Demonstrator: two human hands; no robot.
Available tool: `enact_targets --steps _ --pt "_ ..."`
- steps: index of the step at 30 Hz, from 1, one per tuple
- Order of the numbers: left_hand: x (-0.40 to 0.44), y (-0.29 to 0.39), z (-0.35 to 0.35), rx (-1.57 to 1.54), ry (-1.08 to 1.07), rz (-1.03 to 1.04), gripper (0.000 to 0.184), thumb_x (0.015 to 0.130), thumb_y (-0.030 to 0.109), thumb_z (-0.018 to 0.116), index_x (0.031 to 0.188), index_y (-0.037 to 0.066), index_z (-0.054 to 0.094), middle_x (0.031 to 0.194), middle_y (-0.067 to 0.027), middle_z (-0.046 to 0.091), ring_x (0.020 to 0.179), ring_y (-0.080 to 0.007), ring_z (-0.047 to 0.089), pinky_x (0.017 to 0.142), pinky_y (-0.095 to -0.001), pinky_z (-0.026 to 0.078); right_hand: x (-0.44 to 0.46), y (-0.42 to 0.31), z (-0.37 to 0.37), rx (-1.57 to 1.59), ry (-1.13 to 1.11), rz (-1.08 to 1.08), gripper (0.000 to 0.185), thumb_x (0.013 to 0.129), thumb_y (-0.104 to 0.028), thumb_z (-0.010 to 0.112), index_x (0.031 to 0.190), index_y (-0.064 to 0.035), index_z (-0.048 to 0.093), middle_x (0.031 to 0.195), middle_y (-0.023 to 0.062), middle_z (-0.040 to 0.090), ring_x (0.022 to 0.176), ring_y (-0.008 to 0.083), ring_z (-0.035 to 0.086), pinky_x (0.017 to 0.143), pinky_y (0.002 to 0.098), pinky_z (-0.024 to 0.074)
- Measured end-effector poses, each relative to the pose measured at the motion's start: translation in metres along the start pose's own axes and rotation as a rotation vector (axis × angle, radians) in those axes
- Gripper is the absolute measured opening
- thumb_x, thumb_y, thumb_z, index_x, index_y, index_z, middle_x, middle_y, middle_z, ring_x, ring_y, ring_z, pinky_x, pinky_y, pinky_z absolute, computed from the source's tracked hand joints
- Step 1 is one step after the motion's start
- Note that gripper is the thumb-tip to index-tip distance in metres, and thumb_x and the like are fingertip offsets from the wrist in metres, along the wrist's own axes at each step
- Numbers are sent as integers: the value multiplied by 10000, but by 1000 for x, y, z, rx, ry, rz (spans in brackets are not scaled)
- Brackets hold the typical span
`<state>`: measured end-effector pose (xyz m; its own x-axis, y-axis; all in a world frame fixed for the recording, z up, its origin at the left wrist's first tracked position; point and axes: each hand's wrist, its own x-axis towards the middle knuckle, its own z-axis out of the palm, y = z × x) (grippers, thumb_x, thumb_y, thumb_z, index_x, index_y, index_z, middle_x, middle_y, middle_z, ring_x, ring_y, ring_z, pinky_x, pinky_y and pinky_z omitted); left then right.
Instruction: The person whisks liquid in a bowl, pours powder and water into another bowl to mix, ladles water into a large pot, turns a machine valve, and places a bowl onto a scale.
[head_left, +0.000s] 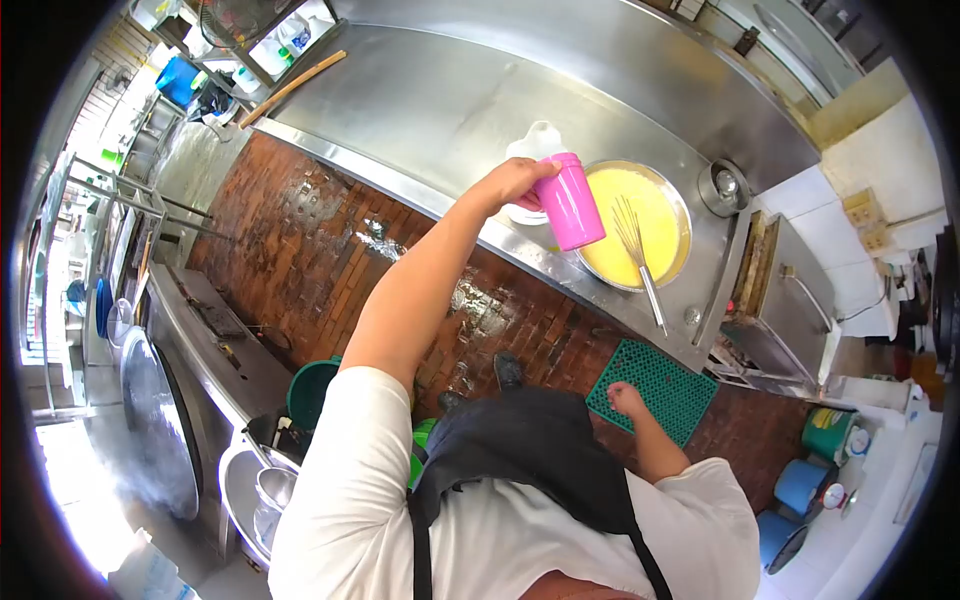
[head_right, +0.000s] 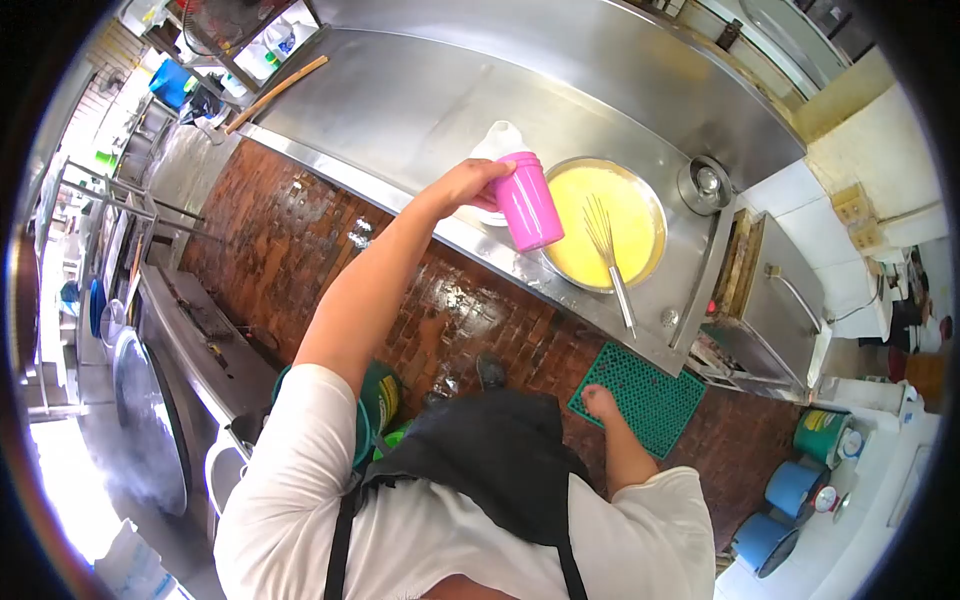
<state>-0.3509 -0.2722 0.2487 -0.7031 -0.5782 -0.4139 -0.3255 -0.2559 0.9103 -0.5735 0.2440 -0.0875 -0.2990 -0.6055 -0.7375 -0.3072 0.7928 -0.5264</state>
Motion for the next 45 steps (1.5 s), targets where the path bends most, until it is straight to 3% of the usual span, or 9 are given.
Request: enact_targets --steps 18,22,26,30,33,37,43,44,45 --pt "15 -14 -30 -699 -204 -37 697 967 550 330 1187 -94 480 957 -281 615 848 -381 684 760 -443 593 63 -62 -18 -200 -101 -229 109 892 -157 621 958 -73 639 729 47 614 596 138 587 528 297 500" --pt "-53 -25 -29 -231 204 295 576 957 512 466 1163 -21 546 941 -211 668 737 -289 690 650 -369 591 85 -82 -6 -59 -253 -196 108 916 -184 614 964 -88 621 710 31 587 562 133 559 483 282 470" --pt "-256 -80 -17 276 944 431 463 876 452 647 1018 18 574 996 -202 584 932 -366 595 821 -422 478 85 -138 16 -282 -423 -75 83 954 -183 543 920 -124 591 692 17 552 504 119 518 401 258 406" --pt "-464 -190 6 625 1782 255 372 782 308 765 906 18 566 970 -156 554 903 -340 555 774 -432 465 91 -199 43 -602 -582 -90 125 958 -160 483 937 -137 604 724 33 588 553 143 563 435 280 442" --pt "-615 -285 71 439 2204 -310 409 819 343 733 941 -4 554 984 -201 548 911 -379 555 792 -448 464 103 -237 76 -747 -693 -161 116 960 -197 526 1004 -113 594 719 32 587 502 124 552 413 257 437" --pt "-730 -424 161 51 2219 -1058 539 851 416 656 1169 -3 543 1179 -235 517 1036 -419 578 890 -472 485 79 -300 162 -940 -599 -241 122 980 -209 524 1043 -123 584 712 31 590 489 130 549 404 265 441" --pt "-808 -485 273 182 2546 -641 706 858 379 664 1391 15 379 1290 -275 497 1187 -407 526 966 -449 457 4 -334 301 -840 -789 -499 60 978 -172 498 990 -173 557 650 -4 506 475 107 507 376 233 378" --pt "-825 -470 304 -60 2622 -394 691 847 340 686 1373 4 390 1232 -257 542 1137 -379 555 943 -432 468 -19 -326 322 -776 -823 -473 103 978 -192 520 1065 -165 567 672 -1 532 491 106 513 393 238 392" --pt "-844 -478 336 124 2731 -523 650 866 299 695 1363 11 390 1127 -213 613 737 -234 636 712 -327 531 -48 -316 340 -806 -883 -513 195 978 -213 537 1163 -159 562 744 13 590 537 113 553 424 245 418"
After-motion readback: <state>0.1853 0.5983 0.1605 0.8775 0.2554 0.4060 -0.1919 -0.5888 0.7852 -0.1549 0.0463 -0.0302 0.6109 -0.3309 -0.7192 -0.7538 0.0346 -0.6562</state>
